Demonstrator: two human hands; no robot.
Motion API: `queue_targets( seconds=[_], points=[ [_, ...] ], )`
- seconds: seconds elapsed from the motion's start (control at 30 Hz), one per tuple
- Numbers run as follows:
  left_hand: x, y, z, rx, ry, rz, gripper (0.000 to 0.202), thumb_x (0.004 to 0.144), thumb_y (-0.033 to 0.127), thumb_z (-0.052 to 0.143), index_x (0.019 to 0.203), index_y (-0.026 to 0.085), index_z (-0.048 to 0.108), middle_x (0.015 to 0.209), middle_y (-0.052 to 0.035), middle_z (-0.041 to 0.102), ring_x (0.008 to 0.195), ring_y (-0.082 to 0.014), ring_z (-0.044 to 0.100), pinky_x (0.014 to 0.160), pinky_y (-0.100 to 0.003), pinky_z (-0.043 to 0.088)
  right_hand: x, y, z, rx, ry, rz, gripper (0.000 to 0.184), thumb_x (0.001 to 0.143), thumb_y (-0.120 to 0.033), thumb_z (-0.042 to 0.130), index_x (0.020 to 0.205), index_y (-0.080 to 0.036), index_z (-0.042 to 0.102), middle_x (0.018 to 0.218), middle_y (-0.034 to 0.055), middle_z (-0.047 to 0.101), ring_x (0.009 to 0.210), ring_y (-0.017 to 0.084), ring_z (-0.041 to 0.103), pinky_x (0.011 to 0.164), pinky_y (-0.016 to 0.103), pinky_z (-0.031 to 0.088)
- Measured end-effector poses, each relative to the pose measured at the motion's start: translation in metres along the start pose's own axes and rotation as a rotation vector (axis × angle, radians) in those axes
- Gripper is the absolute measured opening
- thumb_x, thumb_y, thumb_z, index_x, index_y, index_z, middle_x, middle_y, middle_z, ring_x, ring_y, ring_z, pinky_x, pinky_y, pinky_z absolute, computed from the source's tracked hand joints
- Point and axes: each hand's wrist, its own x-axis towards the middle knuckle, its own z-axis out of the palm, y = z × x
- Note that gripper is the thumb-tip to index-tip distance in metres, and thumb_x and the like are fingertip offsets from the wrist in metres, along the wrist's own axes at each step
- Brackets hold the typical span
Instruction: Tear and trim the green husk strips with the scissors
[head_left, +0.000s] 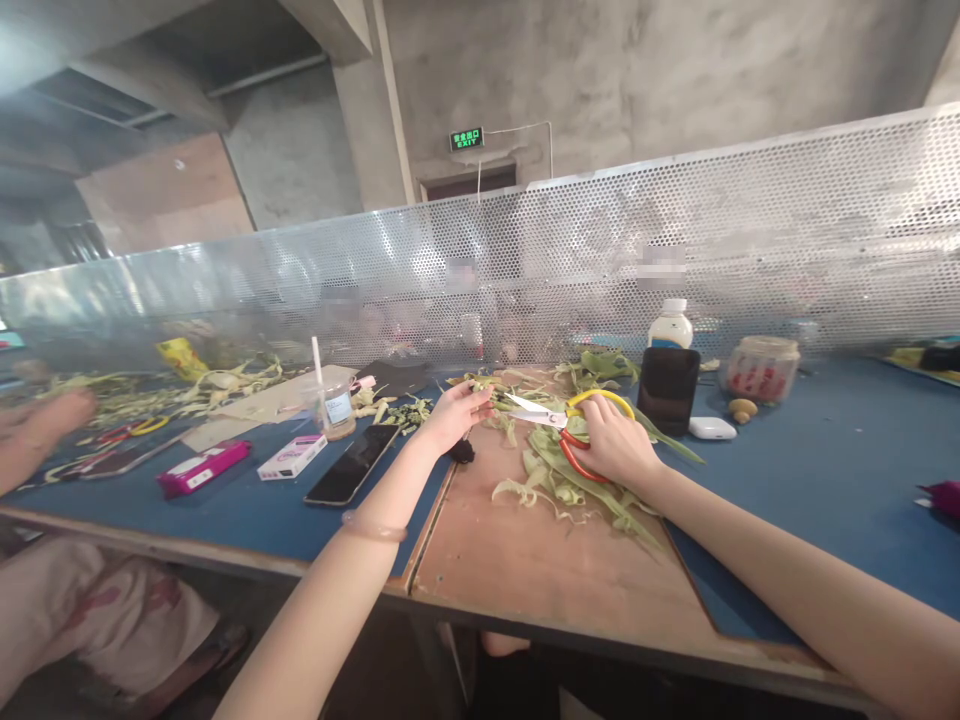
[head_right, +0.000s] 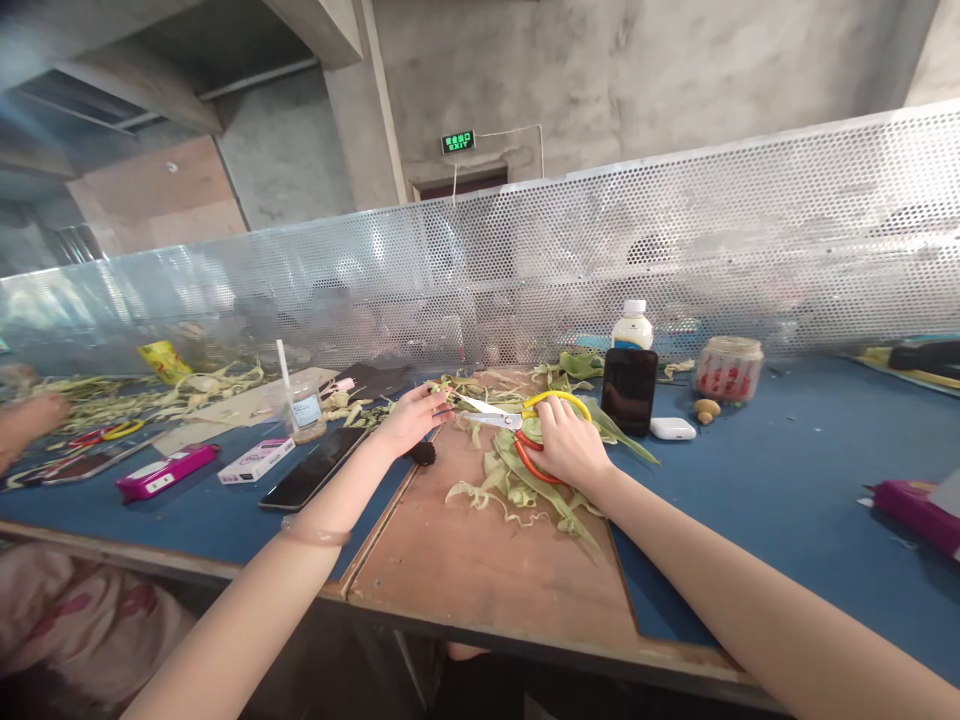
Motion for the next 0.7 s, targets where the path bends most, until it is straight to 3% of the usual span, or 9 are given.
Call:
queue_targets(
  seconds=[0.7],
  points=[
    [0.0002,-0.0034,-0.0019,-0.018,-0.069,-0.005,0.015,0.063,0.014,0.067,0.074,0.013,0.058,0.084,-0.0017,0.061,0.068,-0.0104,0.058,0.071,-0.03,0.047,0.0008,0.0001,0.0014,-0.02,-0.016,0.007,0.042,0.079,-0.051,0.039,0.1,-0.015,0.044,0.1,0.0112,0.05,0.092,0.022,0.048,0.053,0.025,0.035]
  ],
)
